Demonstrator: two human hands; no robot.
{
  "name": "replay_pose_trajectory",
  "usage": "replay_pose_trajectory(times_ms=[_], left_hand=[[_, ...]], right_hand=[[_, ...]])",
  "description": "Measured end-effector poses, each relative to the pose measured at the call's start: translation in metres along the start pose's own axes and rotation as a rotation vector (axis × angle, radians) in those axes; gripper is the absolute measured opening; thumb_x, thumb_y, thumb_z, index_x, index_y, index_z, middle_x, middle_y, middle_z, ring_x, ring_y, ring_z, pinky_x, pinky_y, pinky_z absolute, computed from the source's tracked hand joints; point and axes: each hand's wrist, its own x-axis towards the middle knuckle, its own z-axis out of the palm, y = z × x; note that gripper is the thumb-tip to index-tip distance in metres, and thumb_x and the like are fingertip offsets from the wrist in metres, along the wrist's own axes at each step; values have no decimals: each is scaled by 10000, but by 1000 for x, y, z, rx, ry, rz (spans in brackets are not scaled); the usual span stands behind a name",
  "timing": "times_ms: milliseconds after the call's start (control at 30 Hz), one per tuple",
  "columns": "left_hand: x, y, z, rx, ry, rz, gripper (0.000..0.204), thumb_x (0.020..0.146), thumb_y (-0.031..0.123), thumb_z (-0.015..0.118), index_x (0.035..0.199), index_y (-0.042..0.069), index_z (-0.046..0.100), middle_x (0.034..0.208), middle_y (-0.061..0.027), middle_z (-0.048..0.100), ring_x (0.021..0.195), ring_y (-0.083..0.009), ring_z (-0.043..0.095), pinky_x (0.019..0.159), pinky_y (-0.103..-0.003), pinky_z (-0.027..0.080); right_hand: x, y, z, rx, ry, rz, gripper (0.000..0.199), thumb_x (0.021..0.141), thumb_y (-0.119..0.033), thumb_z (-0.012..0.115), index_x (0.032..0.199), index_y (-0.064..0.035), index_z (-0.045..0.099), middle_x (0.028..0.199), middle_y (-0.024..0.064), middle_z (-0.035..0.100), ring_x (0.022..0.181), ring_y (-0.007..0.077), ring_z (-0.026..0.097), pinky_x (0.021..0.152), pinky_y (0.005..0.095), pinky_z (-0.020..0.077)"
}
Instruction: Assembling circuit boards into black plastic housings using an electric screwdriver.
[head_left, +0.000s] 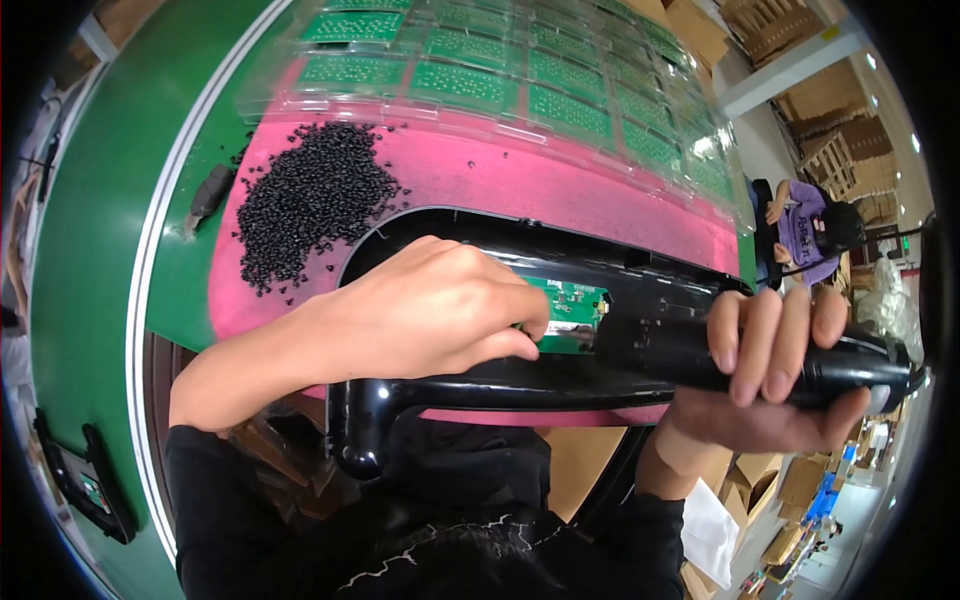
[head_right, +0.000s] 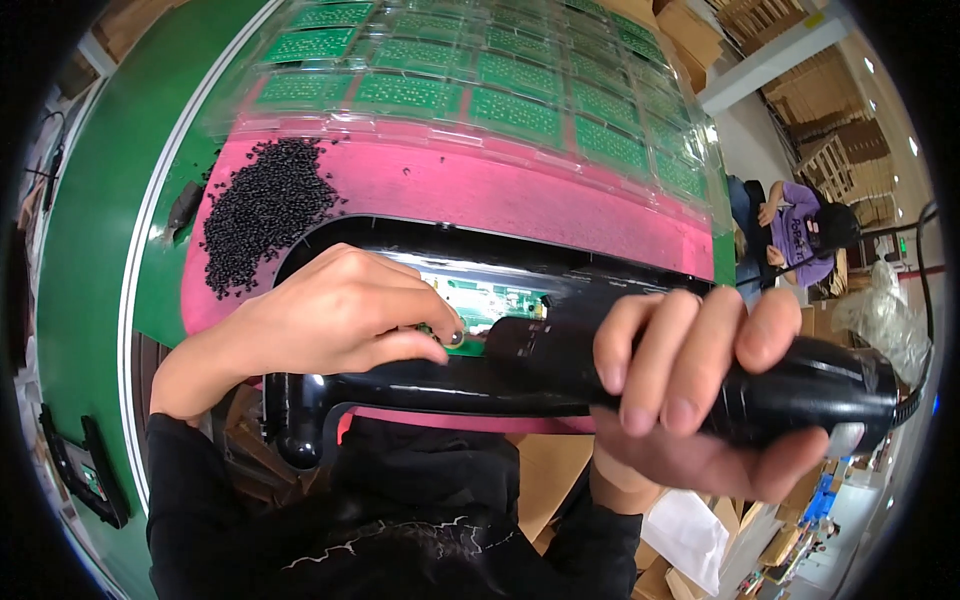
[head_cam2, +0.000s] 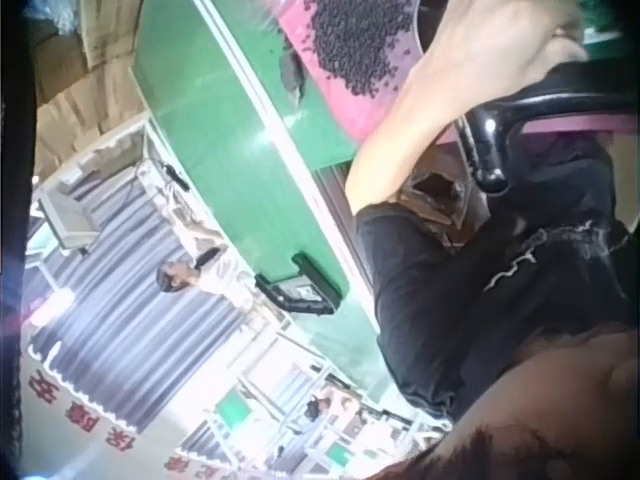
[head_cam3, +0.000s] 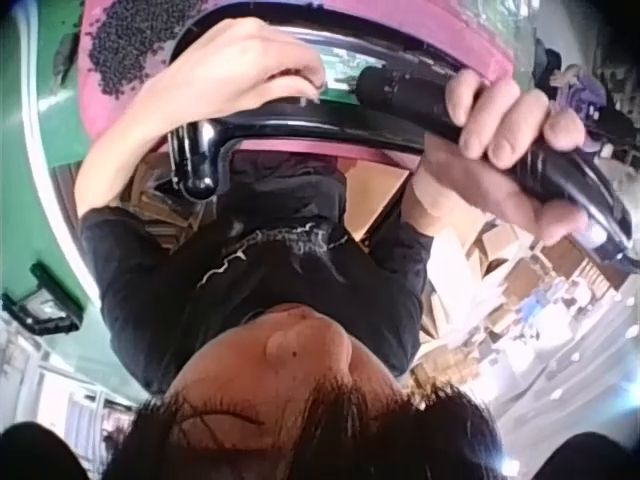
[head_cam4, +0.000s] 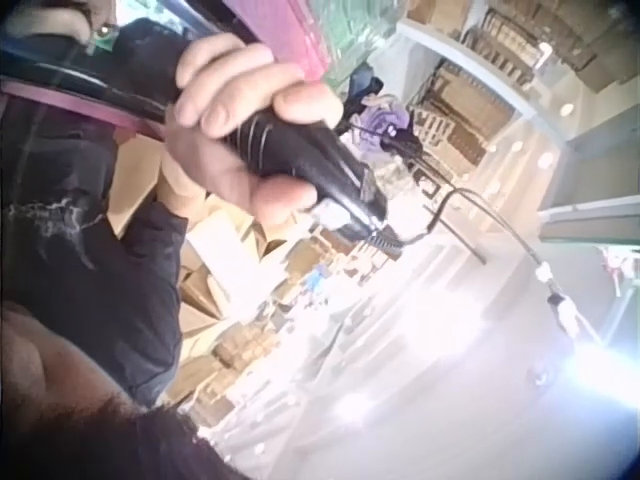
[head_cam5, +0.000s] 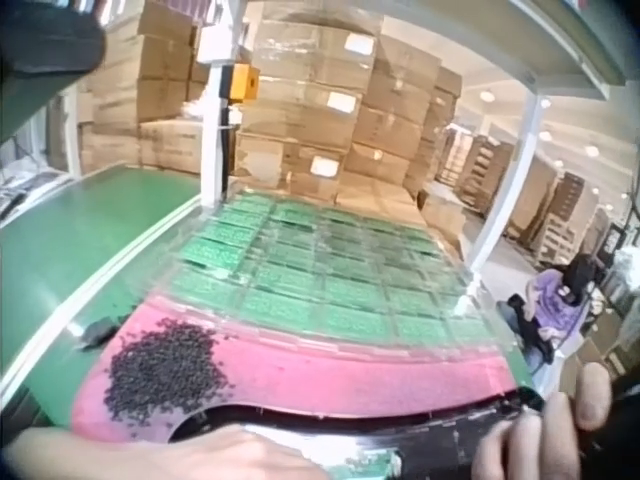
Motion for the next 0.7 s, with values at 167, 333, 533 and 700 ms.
replay_pose_trajectory(times_ms=[167, 333, 533, 700], left_hand=[[-5, 1, -1, -92, 81, -12, 177, 788, 152, 746, 834, 18, 640, 779, -86, 672, 710, -274, 657, 611, -347, 515], [-3, -2, -1, -92, 173, 26, 180, 778, 132, 748, 847, 9, 636, 784, -95, 667, 700, -270, 646, 607, -353, 506], [-1, -3, 1, -299, 82, 43, 193, 819, 77, 701, 958, -27, 616, 862, -140, 646, 778, -309, 622, 671, -376, 490], [0, -5, -8, -536, -145, 13, 189, 838, 24, 660, 1001, -52, 604, 902, -174, 633, 807, -350, 601, 709, -394, 481]], right_hand=[[0, 10, 21, 9, -45, -42, 413, 845, -404, 673, 962, -86, 437, 613, -15, 508, 464, 82, 473, 516, 235, 399], [1, 12, 23, -75, -63, -99, 437, 818, -400, 709, 960, -88, 438, 597, -23, 510, 446, 77, 473, 498, 219, 397], [8, 15, 24, 25, -108, -107, 397, 802, -347, 726, 914, -85, 450, 568, -12, 522, 424, 77, 495, 450, 204, 415], [10, 19, 25, 157, -117, -45, 370, 795, -312, 734, 888, -81, 461, 540, -3, 524, 394, 80, 486, 422, 209, 419]])
